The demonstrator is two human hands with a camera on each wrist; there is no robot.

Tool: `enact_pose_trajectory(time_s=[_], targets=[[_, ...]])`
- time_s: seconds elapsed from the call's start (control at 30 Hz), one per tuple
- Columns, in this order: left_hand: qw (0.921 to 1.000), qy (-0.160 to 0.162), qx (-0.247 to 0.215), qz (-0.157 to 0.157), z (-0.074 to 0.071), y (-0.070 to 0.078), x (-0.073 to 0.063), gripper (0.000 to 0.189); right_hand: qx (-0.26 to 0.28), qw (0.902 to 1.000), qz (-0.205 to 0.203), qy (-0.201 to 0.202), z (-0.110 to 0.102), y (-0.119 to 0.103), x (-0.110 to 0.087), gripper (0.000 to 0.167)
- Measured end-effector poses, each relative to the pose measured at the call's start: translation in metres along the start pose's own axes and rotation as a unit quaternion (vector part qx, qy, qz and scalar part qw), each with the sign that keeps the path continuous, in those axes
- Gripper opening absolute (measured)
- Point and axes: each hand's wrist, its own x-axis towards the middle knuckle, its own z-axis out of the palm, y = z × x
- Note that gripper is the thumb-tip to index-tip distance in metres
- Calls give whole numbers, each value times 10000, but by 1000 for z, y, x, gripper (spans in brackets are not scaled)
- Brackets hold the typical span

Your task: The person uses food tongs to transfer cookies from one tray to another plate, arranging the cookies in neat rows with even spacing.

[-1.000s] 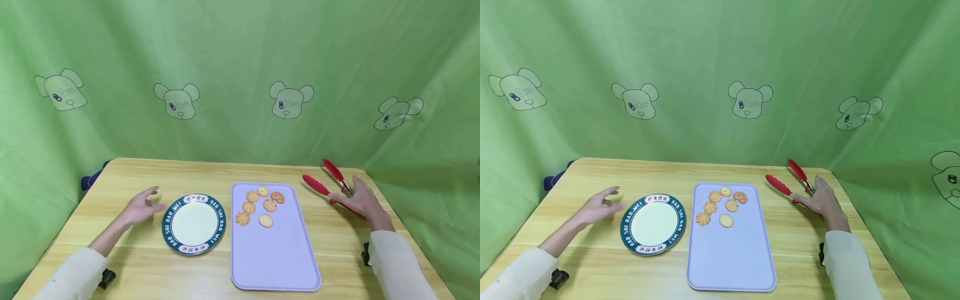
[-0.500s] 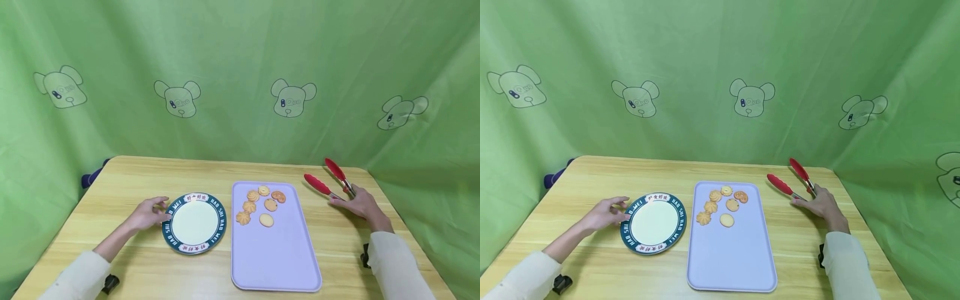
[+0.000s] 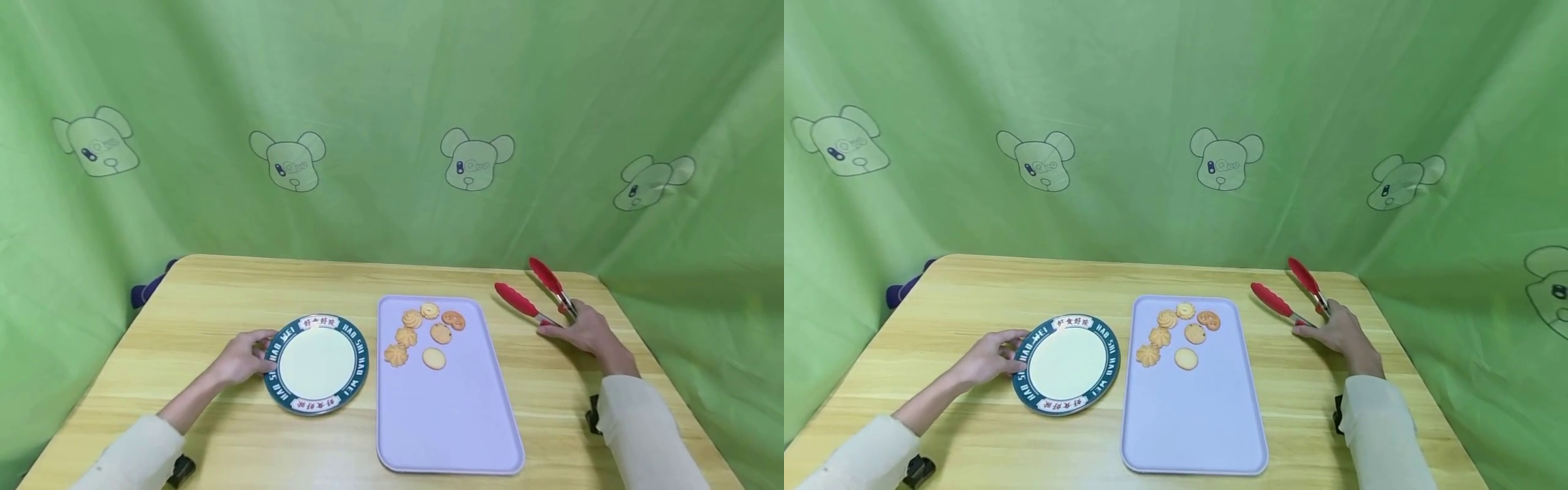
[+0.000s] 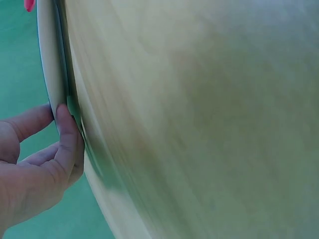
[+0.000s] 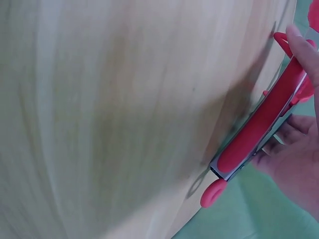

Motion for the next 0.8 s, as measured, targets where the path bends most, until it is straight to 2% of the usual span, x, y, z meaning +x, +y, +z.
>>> enact_pose_trajectory(time_s=[0.17, 0.4, 0.8], targets=[[10000, -20, 32, -19, -1, 0, -2, 67, 122, 9998, -65, 119, 1, 0, -2, 87], [9999, -112, 103, -66, -2, 0, 0, 66, 88, 9996, -76, 269, -7, -6, -12, 94], [9997, -145, 129, -151, -2, 1, 1, 67, -188, 9963, -464, 702, -11, -31, -35, 76]])
